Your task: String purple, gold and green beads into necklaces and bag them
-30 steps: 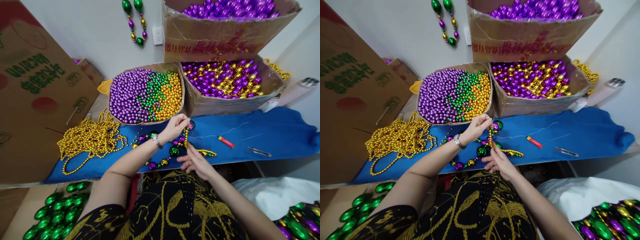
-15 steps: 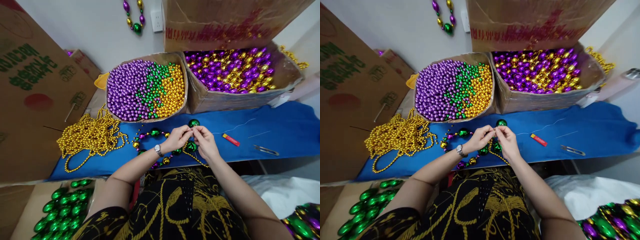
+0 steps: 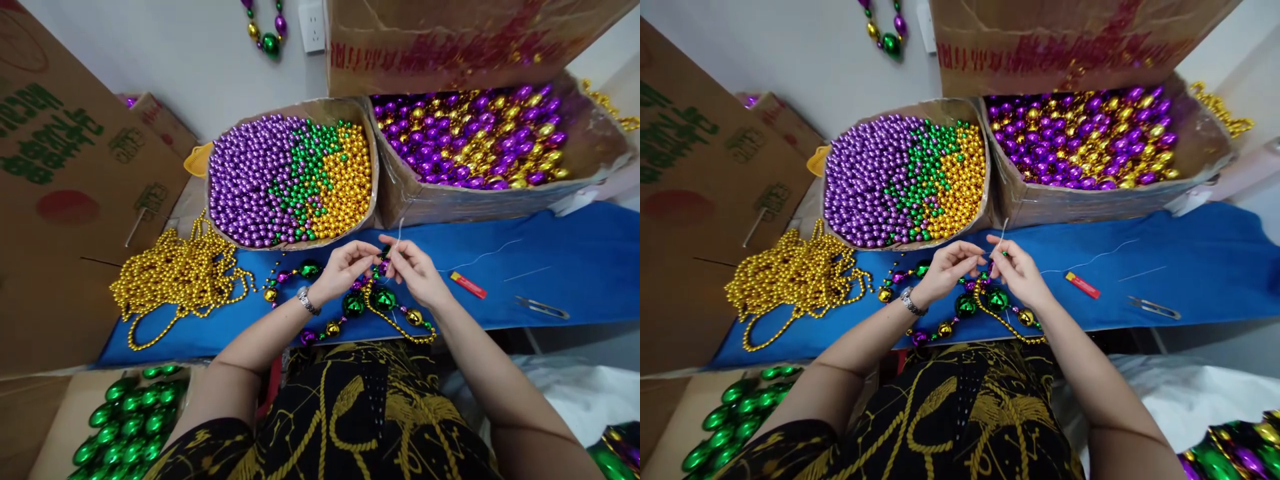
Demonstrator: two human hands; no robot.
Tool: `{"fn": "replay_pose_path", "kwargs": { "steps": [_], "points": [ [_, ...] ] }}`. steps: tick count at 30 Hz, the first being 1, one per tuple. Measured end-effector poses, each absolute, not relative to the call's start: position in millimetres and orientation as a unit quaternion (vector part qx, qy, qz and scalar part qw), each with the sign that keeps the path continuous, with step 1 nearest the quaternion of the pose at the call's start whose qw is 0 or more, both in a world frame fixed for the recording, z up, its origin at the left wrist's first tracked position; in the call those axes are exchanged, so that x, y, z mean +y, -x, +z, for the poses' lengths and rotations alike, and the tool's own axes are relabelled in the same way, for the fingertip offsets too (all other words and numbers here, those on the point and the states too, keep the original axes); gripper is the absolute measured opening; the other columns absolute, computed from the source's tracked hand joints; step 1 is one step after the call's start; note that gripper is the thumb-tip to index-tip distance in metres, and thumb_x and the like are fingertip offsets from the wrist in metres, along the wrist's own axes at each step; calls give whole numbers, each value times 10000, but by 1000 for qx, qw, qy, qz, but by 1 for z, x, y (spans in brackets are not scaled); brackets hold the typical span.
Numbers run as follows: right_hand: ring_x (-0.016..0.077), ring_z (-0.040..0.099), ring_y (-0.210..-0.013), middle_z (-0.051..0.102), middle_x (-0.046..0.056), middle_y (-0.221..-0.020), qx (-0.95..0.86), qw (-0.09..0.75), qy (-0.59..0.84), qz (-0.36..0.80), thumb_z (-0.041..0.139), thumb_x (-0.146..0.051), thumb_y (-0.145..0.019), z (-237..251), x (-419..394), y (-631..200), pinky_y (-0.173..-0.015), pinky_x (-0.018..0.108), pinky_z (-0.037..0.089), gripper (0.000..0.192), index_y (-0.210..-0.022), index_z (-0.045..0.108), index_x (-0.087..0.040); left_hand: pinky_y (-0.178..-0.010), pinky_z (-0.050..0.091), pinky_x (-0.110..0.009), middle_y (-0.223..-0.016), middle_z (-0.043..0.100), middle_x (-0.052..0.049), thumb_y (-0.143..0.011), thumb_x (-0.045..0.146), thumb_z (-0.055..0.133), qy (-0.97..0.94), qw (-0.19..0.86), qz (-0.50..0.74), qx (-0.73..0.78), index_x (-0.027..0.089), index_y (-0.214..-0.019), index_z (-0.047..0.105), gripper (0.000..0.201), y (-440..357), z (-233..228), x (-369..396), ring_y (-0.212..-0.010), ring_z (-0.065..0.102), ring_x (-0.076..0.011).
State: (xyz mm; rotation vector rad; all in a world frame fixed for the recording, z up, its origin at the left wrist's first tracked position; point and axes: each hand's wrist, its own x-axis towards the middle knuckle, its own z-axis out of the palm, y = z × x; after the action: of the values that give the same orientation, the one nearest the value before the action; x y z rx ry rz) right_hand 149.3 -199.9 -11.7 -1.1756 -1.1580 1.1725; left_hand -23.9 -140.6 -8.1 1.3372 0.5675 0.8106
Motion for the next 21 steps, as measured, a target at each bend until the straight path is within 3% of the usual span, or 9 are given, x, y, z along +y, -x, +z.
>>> {"fn": "replay_pose_path", "kwargs": {
  "steps": [3,5,8,10,12,16,18,21],
  "points": [
    [84,544,-542,671,12,-791,-506,478,481,532,572,-566,-878,-7,-194,-153,-461,207,401,355,-870,535,-212,-641,518,-230,-896,704,-55,-879,312,639,-623,653,362,234,153,-975,647,186,27,-4,-139,-648,611,-79],
    [100,564,-560,662,5,-736,-532,460,513,492,559,-568,-883,-1,-192,-156,-502,222,431,354,-893,548,-214,-657,530,-243,-908,693,-60,-905,292,591,-661,621,361,218,157,-912,654,149,29,-1,-137,-670,621,-88],
    [121,598,-614,667,13,-723,-586,426,593,350,559,-496,-899,8,-192,-163,-576,243,449,282,-900,592,-216,-741,541,-283,-934,666,-72,-933,216,491,-774,478,362,205,174,-840,671,207,33,3,-135,-793,638,-126],
    [119,583,-587,648,4,-668,-611,377,614,327,565,-449,-893,11,-192,-169,-567,243,437,244,-855,621,-215,-790,534,-313,-969,650,-86,-915,154,457,-845,350,346,211,187,-895,689,236,34,2,-136,-872,626,-157],
    [109,547,-527,604,-12,-593,-611,324,591,415,573,-447,-870,12,-192,-173,-515,234,424,260,-792,632,-206,-828,530,-347,-1027,634,-110,-887,116,452,-880,268,328,216,185,-1021,679,273,33,-2,-138,-927,610,-186],
    [82,460,-483,506,-40,-538,-558,279,500,601,587,-458,-830,10,-191,-175,-444,207,389,288,-740,628,-187,-901,521,-376,-1148,576,-157,-893,125,447,-899,233,319,191,154,-1234,584,369,27,-11,-138,-1047,579,-215],
    [71,422,-481,479,-49,-540,-553,288,482,615,607,-456,-814,12,-190,-175,-436,197,358,286,-732,625,-183,-891,525,-368,-1160,562,-167,-916,159,445,-906,235,309,170,145,-1264,562,367,24,-10,-135,-1052,574,-213],
    [66,404,-490,485,-48,-556,-567,299,475,603,626,-462,-810,16,-190,-175,-450,198,318,293,-734,636,-179,-829,530,-352,-1068,598,-146,-941,230,465,-909,258,287,158,151,-1151,631,279,23,-3,-130,-971,584,-202]
  ]
}}
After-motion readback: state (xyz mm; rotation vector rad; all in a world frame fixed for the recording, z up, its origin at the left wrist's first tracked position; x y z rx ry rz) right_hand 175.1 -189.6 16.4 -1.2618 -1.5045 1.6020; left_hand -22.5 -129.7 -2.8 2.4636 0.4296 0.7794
